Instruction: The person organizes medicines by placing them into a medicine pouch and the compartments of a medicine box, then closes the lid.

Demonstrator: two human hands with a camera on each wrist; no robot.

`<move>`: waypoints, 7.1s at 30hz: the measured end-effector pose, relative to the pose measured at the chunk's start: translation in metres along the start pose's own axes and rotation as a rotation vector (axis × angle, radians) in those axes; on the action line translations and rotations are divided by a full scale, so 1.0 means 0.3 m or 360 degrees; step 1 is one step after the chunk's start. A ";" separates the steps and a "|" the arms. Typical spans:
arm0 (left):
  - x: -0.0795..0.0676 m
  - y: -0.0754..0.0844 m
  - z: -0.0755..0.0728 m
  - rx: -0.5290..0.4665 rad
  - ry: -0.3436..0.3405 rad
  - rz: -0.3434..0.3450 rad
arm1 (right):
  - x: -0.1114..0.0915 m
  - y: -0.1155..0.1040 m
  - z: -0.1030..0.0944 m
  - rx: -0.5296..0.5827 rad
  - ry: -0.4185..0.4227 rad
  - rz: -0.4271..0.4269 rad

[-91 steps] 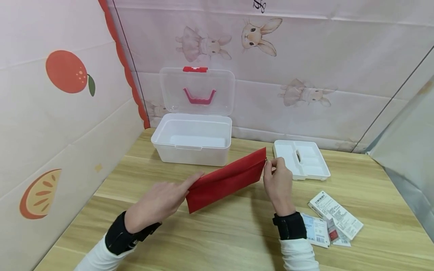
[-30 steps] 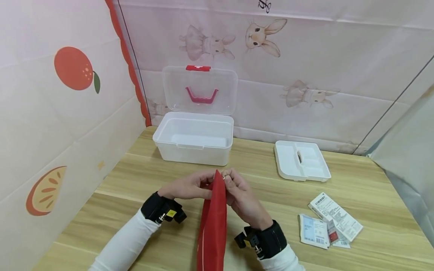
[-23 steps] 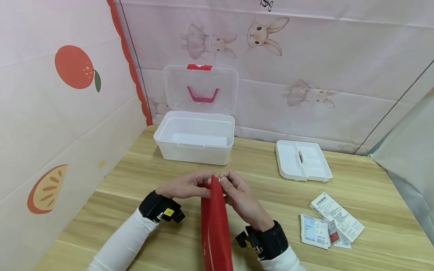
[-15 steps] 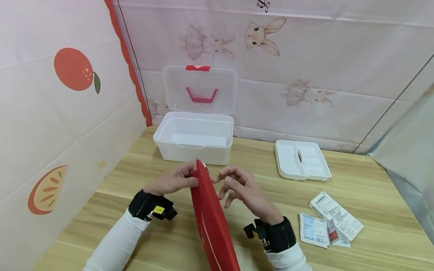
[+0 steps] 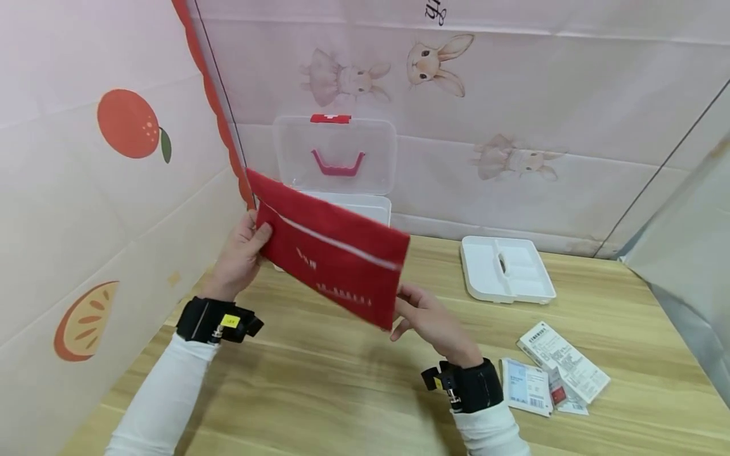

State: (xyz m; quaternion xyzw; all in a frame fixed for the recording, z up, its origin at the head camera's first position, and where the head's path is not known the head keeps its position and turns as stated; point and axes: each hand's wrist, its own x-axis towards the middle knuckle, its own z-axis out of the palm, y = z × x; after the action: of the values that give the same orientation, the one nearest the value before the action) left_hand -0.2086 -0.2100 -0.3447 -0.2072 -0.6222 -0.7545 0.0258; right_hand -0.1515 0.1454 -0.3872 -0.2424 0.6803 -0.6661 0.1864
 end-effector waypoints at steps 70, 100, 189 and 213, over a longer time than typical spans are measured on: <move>0.307 -0.128 -0.027 0.1678 0.0543 -0.0793 | 0.014 -0.030 0.030 -0.0264 -0.0013 0.0112; 0.294 -0.145 -0.030 0.2330 -0.0095 -0.0803 | 0.016 -0.030 0.034 -0.0271 -0.0029 0.0143; -0.081 -0.225 0.533 0.2030 -0.0784 0.0457 | -0.086 -0.104 -0.373 -0.1959 0.0682 0.0571; -0.112 -0.186 0.495 0.2001 -0.0833 0.0401 | 0.006 0.147 -0.576 -0.1884 0.0807 0.1084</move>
State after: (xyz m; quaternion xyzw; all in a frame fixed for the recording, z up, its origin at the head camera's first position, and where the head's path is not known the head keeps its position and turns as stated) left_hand -0.1529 -0.0638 -0.3873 -0.3988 -0.8984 -0.1670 0.0774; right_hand -0.2563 0.2851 -0.4236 0.0844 0.9866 -0.1274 0.0575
